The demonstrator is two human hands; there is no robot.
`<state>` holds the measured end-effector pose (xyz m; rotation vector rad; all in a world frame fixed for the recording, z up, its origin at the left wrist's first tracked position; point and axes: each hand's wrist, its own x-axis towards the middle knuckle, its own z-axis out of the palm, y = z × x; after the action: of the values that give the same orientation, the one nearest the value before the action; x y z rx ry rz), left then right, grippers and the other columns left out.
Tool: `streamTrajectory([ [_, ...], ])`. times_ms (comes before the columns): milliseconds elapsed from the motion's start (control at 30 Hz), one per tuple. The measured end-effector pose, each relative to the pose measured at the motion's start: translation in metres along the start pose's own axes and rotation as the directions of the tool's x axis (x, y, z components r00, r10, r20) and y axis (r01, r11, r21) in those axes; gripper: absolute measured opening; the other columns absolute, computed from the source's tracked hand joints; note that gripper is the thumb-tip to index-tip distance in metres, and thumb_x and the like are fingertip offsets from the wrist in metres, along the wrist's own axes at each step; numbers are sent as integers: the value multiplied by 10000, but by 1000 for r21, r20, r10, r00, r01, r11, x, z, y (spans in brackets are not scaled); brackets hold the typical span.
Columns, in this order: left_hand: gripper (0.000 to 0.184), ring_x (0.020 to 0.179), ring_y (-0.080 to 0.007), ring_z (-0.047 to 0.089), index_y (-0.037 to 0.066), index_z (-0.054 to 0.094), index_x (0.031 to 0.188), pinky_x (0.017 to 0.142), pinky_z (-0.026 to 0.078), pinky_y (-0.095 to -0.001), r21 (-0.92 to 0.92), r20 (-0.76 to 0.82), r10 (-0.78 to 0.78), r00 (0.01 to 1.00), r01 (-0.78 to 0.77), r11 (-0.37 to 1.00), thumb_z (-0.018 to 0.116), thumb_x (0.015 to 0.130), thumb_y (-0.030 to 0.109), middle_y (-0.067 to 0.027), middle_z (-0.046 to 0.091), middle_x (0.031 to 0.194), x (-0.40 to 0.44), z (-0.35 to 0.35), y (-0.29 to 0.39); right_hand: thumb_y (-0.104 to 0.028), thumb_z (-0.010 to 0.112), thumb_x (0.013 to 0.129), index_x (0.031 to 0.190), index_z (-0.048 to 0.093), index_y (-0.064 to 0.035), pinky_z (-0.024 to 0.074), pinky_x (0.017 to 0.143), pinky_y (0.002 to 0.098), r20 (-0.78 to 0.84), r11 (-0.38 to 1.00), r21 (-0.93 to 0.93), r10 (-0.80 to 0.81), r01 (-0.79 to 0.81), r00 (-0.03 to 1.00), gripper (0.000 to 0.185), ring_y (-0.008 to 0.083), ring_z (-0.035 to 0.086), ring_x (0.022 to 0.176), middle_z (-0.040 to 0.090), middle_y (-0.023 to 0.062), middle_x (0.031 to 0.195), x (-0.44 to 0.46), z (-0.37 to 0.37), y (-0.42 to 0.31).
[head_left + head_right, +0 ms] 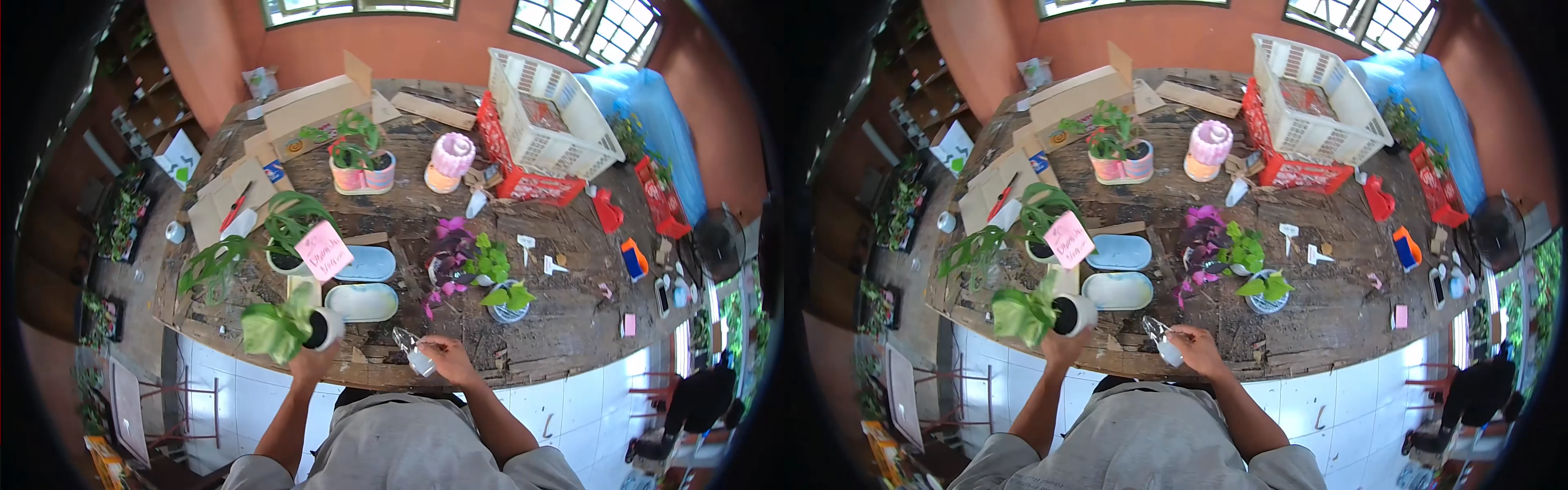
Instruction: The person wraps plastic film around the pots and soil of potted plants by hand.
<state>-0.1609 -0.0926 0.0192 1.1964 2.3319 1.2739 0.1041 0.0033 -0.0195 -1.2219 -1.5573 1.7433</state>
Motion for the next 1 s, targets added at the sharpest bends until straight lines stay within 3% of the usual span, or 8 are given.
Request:
streamTrajectory([
  [133,641,962,-276,560,46,534,1128,822,454,-391,-87,225,314,922,-302,949,790,612,328,-127,555,1093,-24,35,27,-175,651,821,963,647,8,449,633,224,-118,989,146,53,-36,992,232,76,564,704,642,36,794,-3,-16,-7],
  [267,672,1025,-302,527,75,502,1187,881,410,-428,-42,556,544,628,-632,773,756,649,386,-122,528,1165,-30,78,31,-150,646,814,918,654,12,439,596,229,-209,985,166,86,-51,974,192,72,551,670,629,29,747,-5,-36,-27],
  [600,605,1091,-301,510,83,531,1158,977,374,-392,-210,673,593,442,-655,726,751,651,327,-116,557,1148,-15,94,14,-138,587,808,987,641,2,459,627,259,-55,994,-64,82,-86,995,234,131,592,692,657,78,803,16,-61,-16],
  [667,538,1101,-268,514,54,501,1209,972,385,-361,-417,665,665,341,-568,709,684,736,233,-117,549,1181,-2,82,13,-153,569,797,993,656,-40,469,643,288,368,546,-611,-445,573,816,242,207,613,693,662,133,833,36,-70,10],
  [700,538,1101,-268,514,54,501,1209,972,385,-361,-413,664,664,345,-571,710,684,736,233,-117,549,1181,1,85,5,-153,569,797,993,656,-40,469,643,288,372,544,-608,-448,578,813,242,207,613,693,662,133,833,34,-66,-1],
  [733,477,1090,-238,524,37,493,1221,956,399,-337,-532,676,490,551,-95,841,624,788,185,-112,552,1184,6,94,-8,-159,573,790,973,665,-50,471,650,302,226,785,-545,-199,293,954,232,234,616,697,658,151,835,32,-59,-24],
  [767,419,1078,-207,534,21,485,1234,939,413,-312,-585,725,242,645,391,710,564,839,137,-106,554,1187,9,97,-15,-165,577,782,953,673,-60,474,656,317,120,906,-422,101,-42,988,222,261,618,702,653,169,836,32,-54,-42],
  [1000,357,886,-144,597,5,543,1175,799,479,-284,-279,938,-29,344,804,525,561,883,210,-71,622,1023,35,111,42,-169,642,717,898,673,-36,475,650,341,187,909,-414,31,50,982,226,258,622,664,648,178,776,75,-42,-37],
])
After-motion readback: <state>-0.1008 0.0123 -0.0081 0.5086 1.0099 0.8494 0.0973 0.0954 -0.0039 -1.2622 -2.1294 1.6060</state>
